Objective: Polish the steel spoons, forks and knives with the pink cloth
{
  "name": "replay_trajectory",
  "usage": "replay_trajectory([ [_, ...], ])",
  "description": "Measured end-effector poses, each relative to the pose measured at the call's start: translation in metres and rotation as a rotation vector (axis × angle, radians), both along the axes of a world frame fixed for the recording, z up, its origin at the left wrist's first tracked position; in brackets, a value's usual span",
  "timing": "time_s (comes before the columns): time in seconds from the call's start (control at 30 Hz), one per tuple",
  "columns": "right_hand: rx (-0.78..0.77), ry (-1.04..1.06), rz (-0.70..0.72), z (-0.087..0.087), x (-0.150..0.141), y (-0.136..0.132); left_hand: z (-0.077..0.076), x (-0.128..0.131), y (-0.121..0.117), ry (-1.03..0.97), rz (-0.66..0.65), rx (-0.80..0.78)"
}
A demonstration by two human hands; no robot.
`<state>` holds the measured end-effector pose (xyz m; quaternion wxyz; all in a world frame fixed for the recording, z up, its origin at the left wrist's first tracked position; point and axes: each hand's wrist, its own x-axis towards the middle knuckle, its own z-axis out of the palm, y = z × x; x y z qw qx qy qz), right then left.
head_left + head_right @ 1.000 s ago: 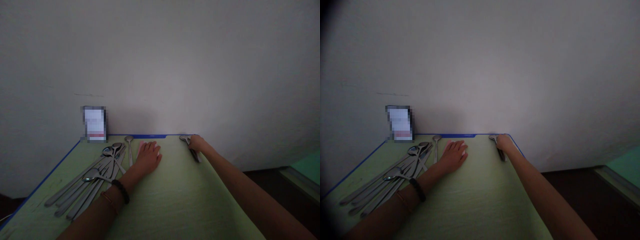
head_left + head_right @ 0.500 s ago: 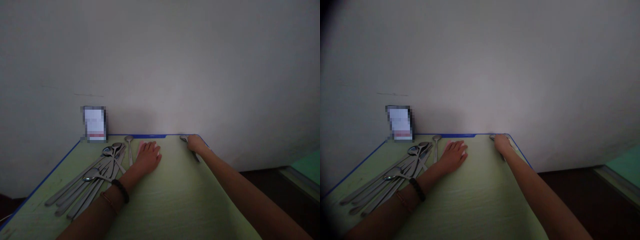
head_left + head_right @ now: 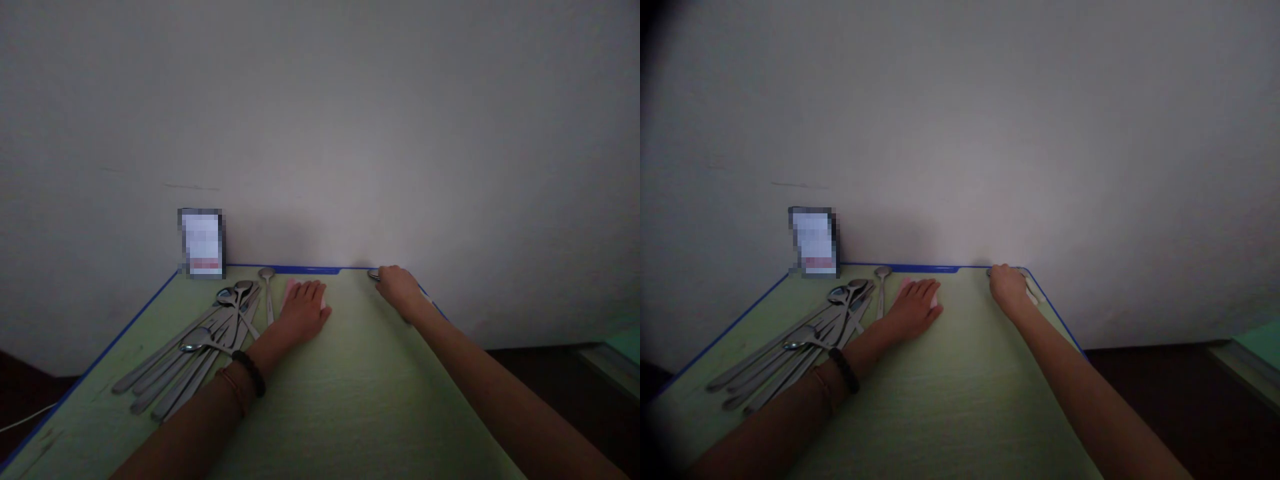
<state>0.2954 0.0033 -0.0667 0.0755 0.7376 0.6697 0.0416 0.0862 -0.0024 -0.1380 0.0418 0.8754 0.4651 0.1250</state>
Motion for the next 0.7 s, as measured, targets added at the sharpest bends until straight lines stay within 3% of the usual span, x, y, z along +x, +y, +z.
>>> replay_trajectory([
  [0.17, 0.104, 0.094, 0.203, -0.017, -0.040, -0.019, 0.034, -0.015, 0.005, 0.043, 0.030, -0.041],
  [0.27, 0.233, 0.222, 0.388, -0.041, -0.063, -0.027, 0.058, -0.039, 0.003, 0.107, 0.157, -0.043],
  [0.37, 0.339, 0.358, 0.497, -0.064, -0.077, -0.028, 0.074, -0.072, -0.003, 0.214, 0.308, -0.112],
  [0.53, 0.403, 0.464, 0.662, -0.076, -0.082, -0.022, 0.073, -0.106, -0.009, 0.352, 0.501, -0.268],
  [0.7, 0.349, 0.511, 0.721, -0.071, -0.082, -0.025, 0.066, -0.110, 0.001, 0.373, 0.470, -0.382],
])
